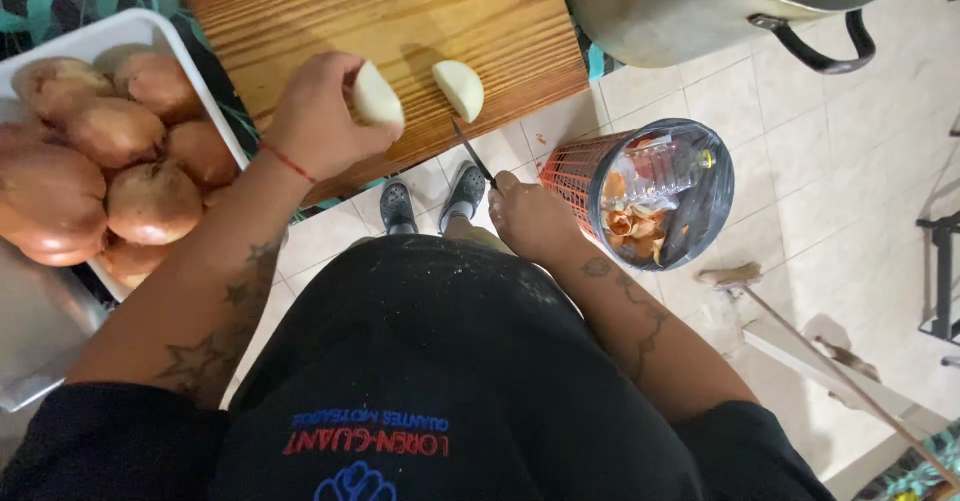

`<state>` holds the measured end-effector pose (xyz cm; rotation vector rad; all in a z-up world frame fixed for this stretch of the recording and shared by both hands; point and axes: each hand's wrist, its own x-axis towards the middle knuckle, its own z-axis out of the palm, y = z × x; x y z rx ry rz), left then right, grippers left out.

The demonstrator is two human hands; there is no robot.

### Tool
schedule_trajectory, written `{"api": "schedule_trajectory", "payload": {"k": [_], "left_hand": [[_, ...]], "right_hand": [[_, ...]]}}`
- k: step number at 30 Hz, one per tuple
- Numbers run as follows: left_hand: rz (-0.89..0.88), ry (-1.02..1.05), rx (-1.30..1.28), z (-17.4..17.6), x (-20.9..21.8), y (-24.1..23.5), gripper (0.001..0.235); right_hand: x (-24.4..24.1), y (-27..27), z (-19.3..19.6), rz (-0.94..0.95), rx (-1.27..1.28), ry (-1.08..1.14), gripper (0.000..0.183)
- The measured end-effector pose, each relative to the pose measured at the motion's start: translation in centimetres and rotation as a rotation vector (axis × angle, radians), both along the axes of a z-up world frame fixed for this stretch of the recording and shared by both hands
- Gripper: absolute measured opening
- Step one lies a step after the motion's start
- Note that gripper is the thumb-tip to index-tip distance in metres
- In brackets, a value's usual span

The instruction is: Peeling and chopping onions on a wooden board and placing them into a large pot.

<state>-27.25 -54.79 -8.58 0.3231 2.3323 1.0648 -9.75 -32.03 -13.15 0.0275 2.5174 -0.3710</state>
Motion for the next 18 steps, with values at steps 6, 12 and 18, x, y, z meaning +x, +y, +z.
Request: {"api": "schedule_trajectory", "payload": {"k": [6,12,18], "left_hand": [[-0.597,0.596,-0.379,-5.5,0.0,0.6,0.055],[-0.642,0.831,-0.036,-7.7,0.6,0.1,0.053],[-0.725,0.822,-0.007,-8.1,0.2,-0.3,0.057]], "right_hand": [[-0.9,-0.9,2.6,-0.110,-0.072,-0.029,0.031],[-1.6,-2.7,1.7,0.118,0.039,-0.100,0.033],[-2.6,-4.9,-4.1,0.265,0.092,0.350,0.023]]}}
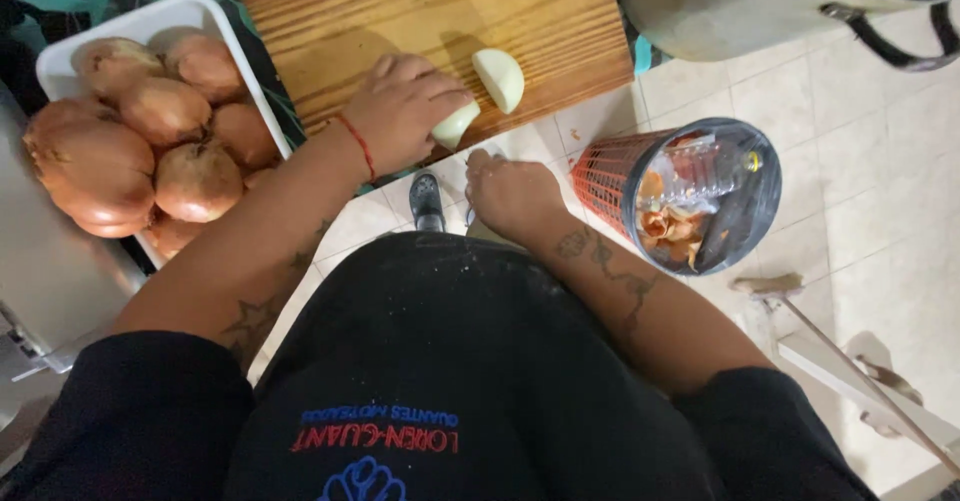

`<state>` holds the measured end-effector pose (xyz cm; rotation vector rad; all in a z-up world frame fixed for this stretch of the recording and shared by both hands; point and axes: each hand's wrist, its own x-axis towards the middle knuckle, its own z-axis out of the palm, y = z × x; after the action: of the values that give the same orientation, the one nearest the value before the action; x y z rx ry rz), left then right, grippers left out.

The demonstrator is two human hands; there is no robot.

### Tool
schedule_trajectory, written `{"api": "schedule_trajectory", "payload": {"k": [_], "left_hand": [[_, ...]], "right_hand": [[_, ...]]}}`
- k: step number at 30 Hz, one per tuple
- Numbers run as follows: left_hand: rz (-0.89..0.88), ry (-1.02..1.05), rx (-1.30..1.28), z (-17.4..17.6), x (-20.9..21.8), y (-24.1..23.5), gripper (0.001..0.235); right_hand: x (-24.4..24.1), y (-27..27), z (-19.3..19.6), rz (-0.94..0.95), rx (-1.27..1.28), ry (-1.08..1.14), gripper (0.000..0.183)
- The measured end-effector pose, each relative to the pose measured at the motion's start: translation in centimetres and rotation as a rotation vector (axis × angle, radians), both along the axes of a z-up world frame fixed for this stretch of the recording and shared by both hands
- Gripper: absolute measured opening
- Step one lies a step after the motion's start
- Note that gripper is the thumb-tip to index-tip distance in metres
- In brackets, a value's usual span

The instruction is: Peeling and chopping onions on a wooden board and placing them into a large pot.

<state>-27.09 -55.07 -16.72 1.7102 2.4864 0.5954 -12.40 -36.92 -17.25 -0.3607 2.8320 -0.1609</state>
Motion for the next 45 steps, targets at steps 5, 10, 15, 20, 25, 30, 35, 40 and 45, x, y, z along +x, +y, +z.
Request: {"api": "schedule_trajectory", "payload": {"k": [5,10,15,20,25,30,35,40,45], "left_hand": [[0.013,0.016,0.023,1.1,0.2,0.1,0.056],[-0.005,0.063,0.017,0.0,-0.5,0.1,0.066],[-0.011,0.114,-0.061,0.5,-0.5,0.4,0.067],[0.022,0.004,-0.190,2.8,-0.5,1.4,0.028],[0.022,0.061,-0.064,-1.4,-0.8,1.0,0.035],[0.039,-0.208,-0.426,6.7,0.8,1.6,0.026],[0.028,-0.084,-0.340,5.0,-0.4,2.2,0.024],[-0.011,0.067,-0.289,4.5,-0.4,2.6,0.026],[0.030,-0.191,-0.388,6.8,-0.5,2.3,0.048]], "right_hand": [[0.5,-0.8,-3.6,0.000,0.076,0.141,0.017],[-1.3,-0.6,0.3,0.002,-0.023,0.007,0.017],[-0.4,-0.4,-2.6,-0.080,0.022,0.001,0.021],[-0.9,-0.2,0.7,0.137,0.179,0.524,0.019],[-1.0,0.4,-0.3,0.035,0.007,0.243,0.018],[2.5,-0.5,-3.2,0.131,0.184,0.501,0.018],[-1.7,-0.5,2.5,-0.118,-0.043,-0.146,0.023],[0.2,0.5,-0.9,0.055,0.135,0.260,0.016],[0.1,0.3,-1.0,0.075,0.156,0.386,0.014]]}}
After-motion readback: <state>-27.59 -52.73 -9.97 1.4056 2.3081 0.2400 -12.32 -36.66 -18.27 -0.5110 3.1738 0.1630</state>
